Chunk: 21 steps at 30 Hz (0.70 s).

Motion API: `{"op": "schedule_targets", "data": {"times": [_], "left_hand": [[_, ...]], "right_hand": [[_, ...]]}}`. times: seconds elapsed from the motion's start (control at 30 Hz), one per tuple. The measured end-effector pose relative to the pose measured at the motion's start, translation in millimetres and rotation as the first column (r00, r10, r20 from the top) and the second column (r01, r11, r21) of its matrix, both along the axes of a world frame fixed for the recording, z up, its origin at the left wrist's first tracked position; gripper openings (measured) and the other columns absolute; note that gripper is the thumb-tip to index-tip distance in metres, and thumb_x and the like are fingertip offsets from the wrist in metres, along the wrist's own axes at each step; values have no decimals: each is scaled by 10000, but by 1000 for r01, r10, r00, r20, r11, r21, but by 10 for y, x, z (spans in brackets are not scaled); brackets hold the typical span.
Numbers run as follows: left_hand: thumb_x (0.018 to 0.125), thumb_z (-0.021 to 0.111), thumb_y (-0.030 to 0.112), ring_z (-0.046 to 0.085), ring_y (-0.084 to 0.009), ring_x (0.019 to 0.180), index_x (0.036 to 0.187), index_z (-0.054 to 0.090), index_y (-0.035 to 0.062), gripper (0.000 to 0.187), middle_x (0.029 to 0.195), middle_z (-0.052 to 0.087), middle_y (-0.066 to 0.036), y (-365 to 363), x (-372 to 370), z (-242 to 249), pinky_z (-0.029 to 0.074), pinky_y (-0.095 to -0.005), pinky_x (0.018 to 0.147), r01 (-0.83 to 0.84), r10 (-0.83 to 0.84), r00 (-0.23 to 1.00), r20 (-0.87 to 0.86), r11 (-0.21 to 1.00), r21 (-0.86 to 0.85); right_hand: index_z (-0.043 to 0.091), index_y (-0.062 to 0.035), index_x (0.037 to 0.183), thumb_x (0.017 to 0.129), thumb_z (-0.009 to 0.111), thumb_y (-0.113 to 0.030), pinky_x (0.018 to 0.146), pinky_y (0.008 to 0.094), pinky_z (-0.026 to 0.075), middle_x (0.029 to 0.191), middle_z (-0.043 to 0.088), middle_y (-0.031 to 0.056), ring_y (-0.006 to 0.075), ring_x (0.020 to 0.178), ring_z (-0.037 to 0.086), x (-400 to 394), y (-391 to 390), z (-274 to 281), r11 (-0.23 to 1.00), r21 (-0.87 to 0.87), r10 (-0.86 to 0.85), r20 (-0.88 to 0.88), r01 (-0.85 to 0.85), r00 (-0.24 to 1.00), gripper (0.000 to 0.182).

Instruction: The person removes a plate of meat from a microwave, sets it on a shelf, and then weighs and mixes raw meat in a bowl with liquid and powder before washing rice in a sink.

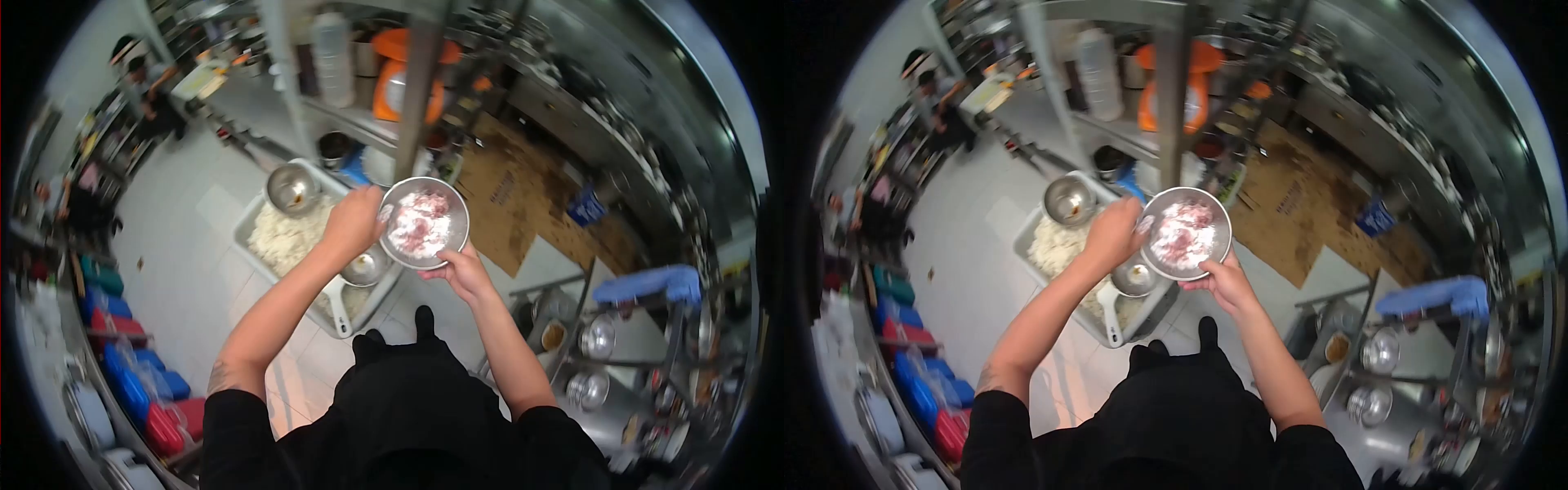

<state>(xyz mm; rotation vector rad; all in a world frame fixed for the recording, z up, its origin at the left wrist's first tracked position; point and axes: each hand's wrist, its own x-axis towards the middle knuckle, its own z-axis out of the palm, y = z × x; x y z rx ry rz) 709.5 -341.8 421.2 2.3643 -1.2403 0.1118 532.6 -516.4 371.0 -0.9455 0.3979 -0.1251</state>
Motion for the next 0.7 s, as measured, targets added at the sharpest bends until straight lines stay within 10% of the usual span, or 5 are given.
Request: {"op": "schedule_targets", "data": {"times": [0.17, 0.33, 0.43, 0.63, 0.7], "left_hand": [[710, 729, 34, 530, -379, 1186, 1218, 564, 28, 534, 1248, 523, -190, -1402, -490, -371, 474, -439, 986, 667, -669, 725, 164, 741, 74], [715, 746, 4, 584, -434, 1098, 1346, 515, 250, 716, 1223, 511, -195, -2130, -1029, -682, 508, -471, 905, 759, -710, 637, -299, 645, 87], [731, 745, 31, 623, -428, 1021, 1305, 528, 227, 644, 1160, 541, -190, -2384, -1235, -1032, 524, -484, 848, 772, -704, 624, -339, 622, 128], [713, 745, 91, 621, -346, 1107, 1072, 671, 192, 380, 1182, 576, -135, -2871, -1807, -1511, 541, -487, 861, 549, -579, 814, 56, 796, 253], [732, 758, 132, 569, -397, 1189, 1174, 680, 239, 462, 1304, 556, -135, -2965, -1891, -1557, 521, -475, 944, 792, -793, 609, -14, 607, 64]], "right_hand": [[212, -126, 1472, 866, 416, 53, 658, 428, 651, 1284, 566, 246, 374, 867, 715, -637, -517, -421, 960, 82, -260, -85, 267, 962, 664], [197, -153, 1474, 856, 426, 57, 609, 416, 655, 1283, 560, 233, 364, 844, 721, -1091, -871, -517, 913, 84, -391, -93, 398, 916, 692], [169, -184, 1483, 848, 427, 64, 593, 415, 656, 1283, 556, 227, 362, 888, 717, -1311, -969, -637, 913, 34, -395, -161, 406, 904, 730], [134, -227, 1487, 831, 430, 72, 641, 425, 662, 1306, 538, 204, 344, 886, 722, -1563, -1415, -1033, 879, 110, -424, -263, 464, 866, 779], [130, -229, 1489, 830, 431, 74, 654, 428, 663, 1322, 526, 204, 341, 894, 722, -1706, -1589, -1065, 881, 85, -421, -307, 465, 854, 785]]}}
